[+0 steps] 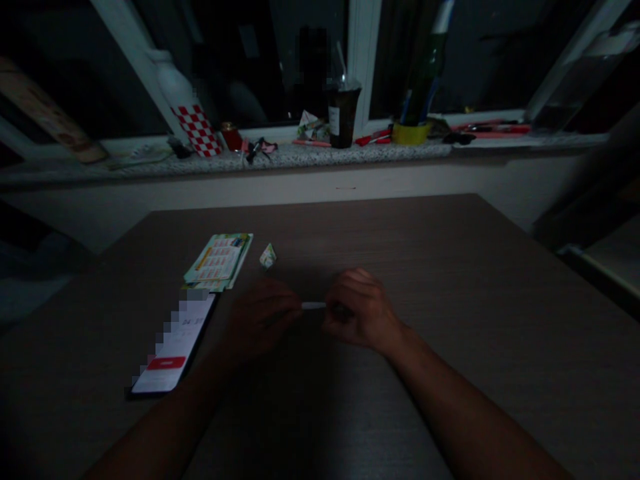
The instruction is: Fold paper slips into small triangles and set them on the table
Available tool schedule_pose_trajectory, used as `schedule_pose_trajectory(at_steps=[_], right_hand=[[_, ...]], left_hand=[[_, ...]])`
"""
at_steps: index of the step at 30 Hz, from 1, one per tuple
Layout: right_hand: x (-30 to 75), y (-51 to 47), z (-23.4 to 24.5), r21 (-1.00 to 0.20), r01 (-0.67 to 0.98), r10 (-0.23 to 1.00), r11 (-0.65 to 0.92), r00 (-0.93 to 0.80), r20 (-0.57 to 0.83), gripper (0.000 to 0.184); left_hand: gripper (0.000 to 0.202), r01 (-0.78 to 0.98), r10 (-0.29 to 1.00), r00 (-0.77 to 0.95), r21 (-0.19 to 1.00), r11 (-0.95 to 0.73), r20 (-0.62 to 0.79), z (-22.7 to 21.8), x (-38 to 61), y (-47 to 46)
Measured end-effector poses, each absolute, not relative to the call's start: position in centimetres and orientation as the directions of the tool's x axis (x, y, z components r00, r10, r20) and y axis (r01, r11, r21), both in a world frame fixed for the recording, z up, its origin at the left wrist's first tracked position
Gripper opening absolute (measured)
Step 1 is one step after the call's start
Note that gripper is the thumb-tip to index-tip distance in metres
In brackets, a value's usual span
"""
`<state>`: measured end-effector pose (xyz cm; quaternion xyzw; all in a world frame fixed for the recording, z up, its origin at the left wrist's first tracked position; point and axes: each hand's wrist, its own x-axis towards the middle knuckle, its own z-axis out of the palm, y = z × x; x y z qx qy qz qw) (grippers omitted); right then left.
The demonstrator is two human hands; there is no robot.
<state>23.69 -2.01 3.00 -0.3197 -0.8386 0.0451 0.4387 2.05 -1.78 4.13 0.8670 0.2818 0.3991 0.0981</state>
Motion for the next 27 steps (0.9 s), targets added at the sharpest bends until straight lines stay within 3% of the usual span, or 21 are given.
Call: schedule_pose_trajectory(at_steps=[5,10,16,22,27], right_hand=[[24.8,-1.5,2.9,-0.399,0.493,0.604,0.773,-0.381,0.699,0.009],[24.7,-1.6,3.3,-0.413,0.5,0.619,0.762,-0.374,0.69,0.01],[23.3,-2.4,3.4,-0.426,0.495,0.608,0.757,-0.298,0.736,0.015],[21.3,-3.1,2.7,-0.338,0.502,0.539,0.796,-0.337,0.772,0.016],[20.9,-3.2,2.3,-0.325,0.474,0.535,0.818,-0.422,0.732,0.016]], left_hand=[[0.007,0.453,0.6,0.507,0.401,-0.796,0.619,4.4,1.3,-1.4],[0.006,0.48,0.693,0.445,0.502,-0.719,0.567,4.0,1.5,-1.3],[0.013,0.596,0.864,0.132,0.658,-0.46,0.485,3.6,2.4,-1.8],[0.018,0.454,0.917,0.27,0.801,-0.391,0.295,3.3,4.2,-2.9],[0.02,0.529,0.898,0.228,0.727,-0.438,0.376,2.8,4.1,-2.7]])
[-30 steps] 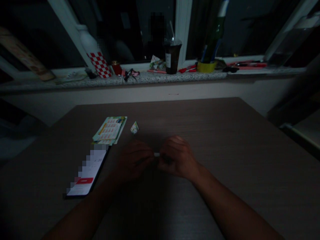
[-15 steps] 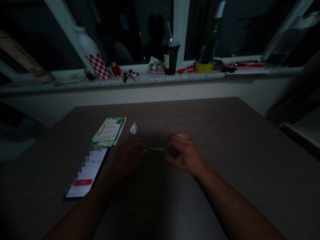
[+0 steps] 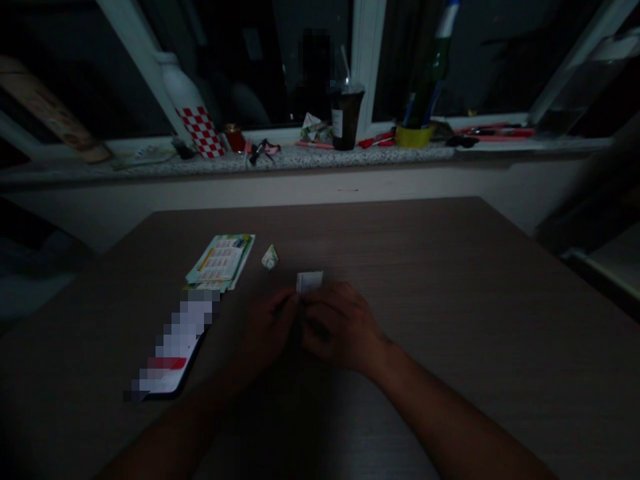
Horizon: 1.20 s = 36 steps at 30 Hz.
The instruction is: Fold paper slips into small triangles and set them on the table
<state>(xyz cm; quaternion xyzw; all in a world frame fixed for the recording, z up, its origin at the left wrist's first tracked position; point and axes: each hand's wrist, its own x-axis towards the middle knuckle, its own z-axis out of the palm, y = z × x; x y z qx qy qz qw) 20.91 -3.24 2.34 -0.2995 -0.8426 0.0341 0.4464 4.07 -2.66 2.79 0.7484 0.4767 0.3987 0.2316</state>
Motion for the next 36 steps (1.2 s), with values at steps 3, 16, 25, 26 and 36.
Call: schedule_pose_trajectory(at_steps=[3,16,25,26,36], right_hand=[[21.5,-3.2,2.5,-0.365,0.473,0.566,0.802,-0.407,0.717,0.02],[23.2,-2.5,3.1,-0.369,0.419,0.542,0.83,-0.452,0.708,0.011],[23.2,-2.4,2.9,-0.347,0.404,0.518,0.846,-0.474,0.712,0.011],[23.2,-2.5,2.8,-0.348,0.399,0.516,0.848,-0.474,0.714,0.011],[22.8,-2.8,2.8,-0.315,0.419,0.506,0.852,-0.503,0.701,0.007]], left_hand=[[0.018,0.598,0.812,0.358,0.555,-0.578,0.461,2.8,3.1,-2.2],[0.014,0.553,0.556,0.692,0.159,-0.818,0.46,3.5,2.1,-1.8],[0.008,0.509,0.542,0.537,0.265,-0.819,0.646,3.3,3.2,-2.8],[0.007,0.504,0.549,0.529,0.281,-0.817,0.648,3.4,3.4,-2.9],[0.005,0.494,0.572,0.515,0.324,-0.807,0.638,3.5,3.7,-3.0]])
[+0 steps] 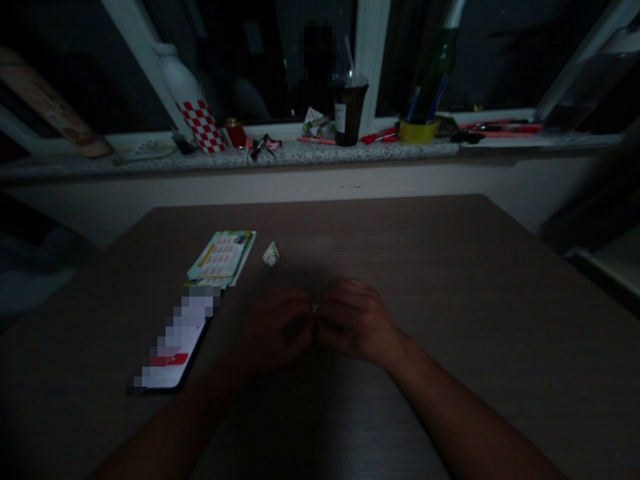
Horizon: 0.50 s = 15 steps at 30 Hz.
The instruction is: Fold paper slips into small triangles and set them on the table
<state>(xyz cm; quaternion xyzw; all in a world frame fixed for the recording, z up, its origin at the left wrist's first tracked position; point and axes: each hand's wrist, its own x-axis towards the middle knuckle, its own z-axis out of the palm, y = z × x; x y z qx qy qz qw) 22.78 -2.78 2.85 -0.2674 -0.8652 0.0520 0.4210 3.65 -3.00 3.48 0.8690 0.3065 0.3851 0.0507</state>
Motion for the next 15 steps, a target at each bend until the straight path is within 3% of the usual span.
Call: schedule_pose_trajectory(at_steps=[15], right_hand=[[22.32,-2.94,2.52,-0.312,0.335,0.441,0.889,-0.446,0.779,0.01]], left_hand=[[0.003,0.409,0.496,0.549,0.301,-0.861,0.673,4.02,3.59,-2.64]])
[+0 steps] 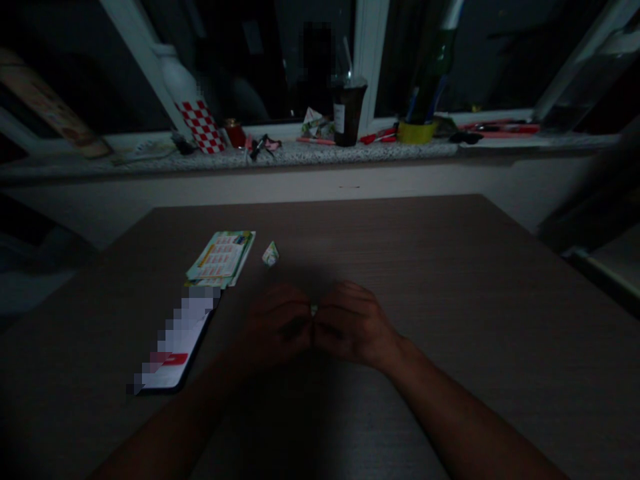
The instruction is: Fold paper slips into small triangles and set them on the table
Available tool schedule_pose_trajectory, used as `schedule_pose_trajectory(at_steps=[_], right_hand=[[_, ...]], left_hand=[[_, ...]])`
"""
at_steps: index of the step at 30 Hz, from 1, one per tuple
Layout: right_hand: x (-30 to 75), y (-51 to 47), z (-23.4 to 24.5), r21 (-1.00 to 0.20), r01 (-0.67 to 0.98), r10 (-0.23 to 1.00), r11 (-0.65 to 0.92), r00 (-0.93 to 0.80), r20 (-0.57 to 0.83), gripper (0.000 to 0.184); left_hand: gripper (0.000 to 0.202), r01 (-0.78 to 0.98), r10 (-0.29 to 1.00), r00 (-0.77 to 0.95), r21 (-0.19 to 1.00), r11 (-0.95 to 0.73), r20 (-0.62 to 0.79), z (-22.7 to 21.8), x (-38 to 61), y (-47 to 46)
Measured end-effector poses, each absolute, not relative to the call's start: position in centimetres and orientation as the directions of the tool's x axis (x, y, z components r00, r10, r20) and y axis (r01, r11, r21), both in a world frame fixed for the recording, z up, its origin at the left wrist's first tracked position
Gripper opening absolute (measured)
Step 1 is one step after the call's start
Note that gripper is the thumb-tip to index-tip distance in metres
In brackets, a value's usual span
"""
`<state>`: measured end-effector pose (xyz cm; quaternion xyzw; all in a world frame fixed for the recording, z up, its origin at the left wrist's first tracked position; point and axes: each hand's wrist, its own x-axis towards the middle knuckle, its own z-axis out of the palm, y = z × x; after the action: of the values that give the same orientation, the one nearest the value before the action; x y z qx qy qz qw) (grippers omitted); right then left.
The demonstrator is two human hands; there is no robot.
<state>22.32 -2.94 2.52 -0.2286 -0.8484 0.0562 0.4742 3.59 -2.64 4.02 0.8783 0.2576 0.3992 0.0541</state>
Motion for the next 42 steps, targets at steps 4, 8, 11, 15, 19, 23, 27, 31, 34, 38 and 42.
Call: schedule_pose_trajectory(at_steps=[4,8,11,15,19,23,27,31,34,38,42], right_hand=[[22.2,-3.1,2.8,-0.326,0.313,0.436,0.892,-0.408,0.802,0.011],[22.2,-3.2,3.2,-0.357,0.3,0.454,0.885,-0.382,0.805,0.013],[22.2,-3.3,3.6,-0.374,0.3,0.468,0.878,-0.367,0.804,0.011],[22.3,-3.6,4.1,-0.423,0.288,0.503,0.859,-0.325,0.801,0.012],[23.0,-3.8,4.2,-0.498,0.273,0.562,0.823,-0.265,0.783,0.014],[24.1,-3.7,4.1,-0.577,0.285,0.623,0.765,-0.102,0.775,0.015],[24.3,-3.4,4.0,-0.611,0.337,0.671,0.716,-0.092,0.736,0.011],[23.3,-3.4,3.7,-0.61,0.308,0.678,0.73,-0.212,0.704,0.009],[22.8,-3.5,3.7,-0.602,0.309,0.673,0.736,-0.249,0.696,0.009],[22.9,-3.4,3.4,-0.602,0.357,0.695,0.714,-0.256,0.672,0.012],[23.2,-3.2,2.9,-0.561,0.372,0.659,0.74,-0.233,0.715,0.013]], left_hand=[[0.003,0.425,0.511,0.553,0.305,-0.853,0.658,3.8,3.4,-2.6],[0.005,0.46,0.541,0.545,0.31,-0.832,0.641,3.6,3.1,-2.5],[0.006,0.475,0.546,0.534,0.306,-0.825,0.645,3.6,3.0,-2.5],[0.008,0.498,0.57,0.529,0.313,-0.808,0.629,3.7,2.6,-2.2],[0.006,0.552,0.627,0.51,0.334,-0.764,0.59,3.4,1.5,-1.5],[0.005,0.583,0.673,0.489,0.366,-0.725,0.554,3.3,0.5,-0.9],[0.003,0.587,0.703,0.436,0.415,-0.695,0.562,3.7,0.7,-1.4],[0.027,0.546,0.691,0.439,0.441,-0.713,0.574,3.8,2.2,-2.4],[0.012,0.471,0.691,0.488,0.506,-0.723,0.533,3.6,3.1,-2.7],[0.01,0.435,0.763,0.363,0.627,-0.646,0.534,3.4,3.3,-2.6],[0.009,0.455,0.787,0.318,0.643,-0.616,0.529,3.4,3.2,-2.6]])
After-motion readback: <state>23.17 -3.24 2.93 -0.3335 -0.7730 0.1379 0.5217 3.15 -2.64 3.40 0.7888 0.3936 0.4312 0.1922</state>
